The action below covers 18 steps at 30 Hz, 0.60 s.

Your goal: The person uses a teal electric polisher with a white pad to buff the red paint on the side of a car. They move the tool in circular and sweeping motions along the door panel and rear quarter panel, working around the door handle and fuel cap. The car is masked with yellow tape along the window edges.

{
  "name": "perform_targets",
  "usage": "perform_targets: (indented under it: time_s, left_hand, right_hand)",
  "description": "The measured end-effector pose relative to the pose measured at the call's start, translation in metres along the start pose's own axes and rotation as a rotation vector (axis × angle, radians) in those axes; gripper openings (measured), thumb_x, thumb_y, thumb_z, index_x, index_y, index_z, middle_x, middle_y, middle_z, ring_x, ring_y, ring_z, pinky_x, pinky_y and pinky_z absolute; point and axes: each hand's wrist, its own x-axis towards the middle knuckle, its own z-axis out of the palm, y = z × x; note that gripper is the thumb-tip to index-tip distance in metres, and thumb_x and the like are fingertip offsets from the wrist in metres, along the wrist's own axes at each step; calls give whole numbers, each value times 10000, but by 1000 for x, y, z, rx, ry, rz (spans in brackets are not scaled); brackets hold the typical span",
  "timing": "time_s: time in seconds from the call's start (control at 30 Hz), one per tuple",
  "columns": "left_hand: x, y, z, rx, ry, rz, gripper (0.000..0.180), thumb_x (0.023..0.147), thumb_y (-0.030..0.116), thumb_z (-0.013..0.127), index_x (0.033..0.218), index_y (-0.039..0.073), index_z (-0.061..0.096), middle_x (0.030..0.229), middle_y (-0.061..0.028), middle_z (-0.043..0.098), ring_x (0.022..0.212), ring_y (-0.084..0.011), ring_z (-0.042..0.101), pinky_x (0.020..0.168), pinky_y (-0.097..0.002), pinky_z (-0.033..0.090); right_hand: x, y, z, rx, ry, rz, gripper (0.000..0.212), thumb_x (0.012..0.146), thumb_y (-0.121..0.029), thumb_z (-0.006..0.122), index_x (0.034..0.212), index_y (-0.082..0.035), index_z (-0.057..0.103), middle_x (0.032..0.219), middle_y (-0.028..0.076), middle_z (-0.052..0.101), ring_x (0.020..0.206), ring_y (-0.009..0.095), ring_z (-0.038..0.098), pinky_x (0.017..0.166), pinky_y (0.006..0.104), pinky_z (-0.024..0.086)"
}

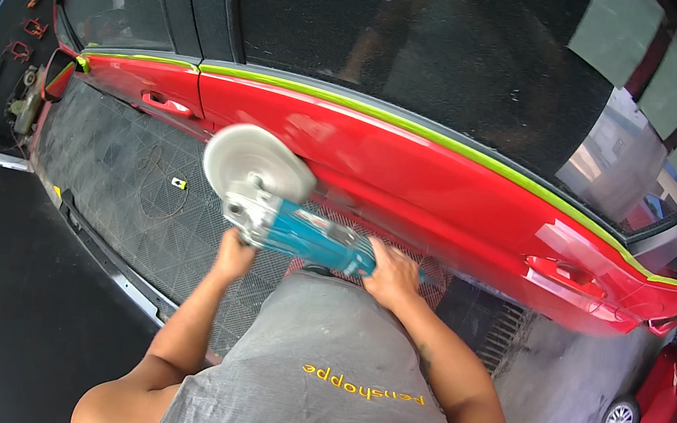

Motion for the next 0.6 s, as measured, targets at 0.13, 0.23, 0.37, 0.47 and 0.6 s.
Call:
perform_targets:
  time_s: [0.13,0.23,0.37,0.47,0.6]
  left_hand:
    - [37,8,-79,11,-101,-126,203,923,-17,687,1100,-53,781,984,-121,817,871,-158,724,807,-343,561]
    - [41,26,-81,57,-151,-70,222,879,-39,706,1085,-39,791,981,-120,825,876,-161,735,807,-354,565]
    - [18,78,-30,120,-349,32,246,819,-36,733,1060,-29,786,900,-192,804,824,-226,775,791,-396,590]
    - [-4,101,34,353,-555,190,235,831,129,808,953,-58,735,857,-277,750,821,-426,766,768,-516,599]
    - [-23,180,105,187,-748,338,235,854,135,786,1002,-41,740,883,-296,742,893,-485,745,827,-559,592]
  right_hand:
    - [35,-63,6,71,4,-64,641,815,-225,819,1420,-189,607,1118,167,764,1114,394,706,924,543,550]
    - [27,-61,9,97,84,-39,674,772,-171,828,1410,-173,610,1123,167,758,1116,399,701,933,540,549]
    - [-26,7,6,96,185,72,675,703,-147,835,1348,-125,638,1175,191,744,1124,444,683,997,531,523]
    - [-81,60,4,127,270,239,598,727,-147,827,1301,-123,658,1168,196,743,1122,458,678,1010,534,521]
    - [-157,100,-22,456,271,442,547,883,-140,807,1388,-30,629,1266,212,756,1231,313,724,1043,414,544]
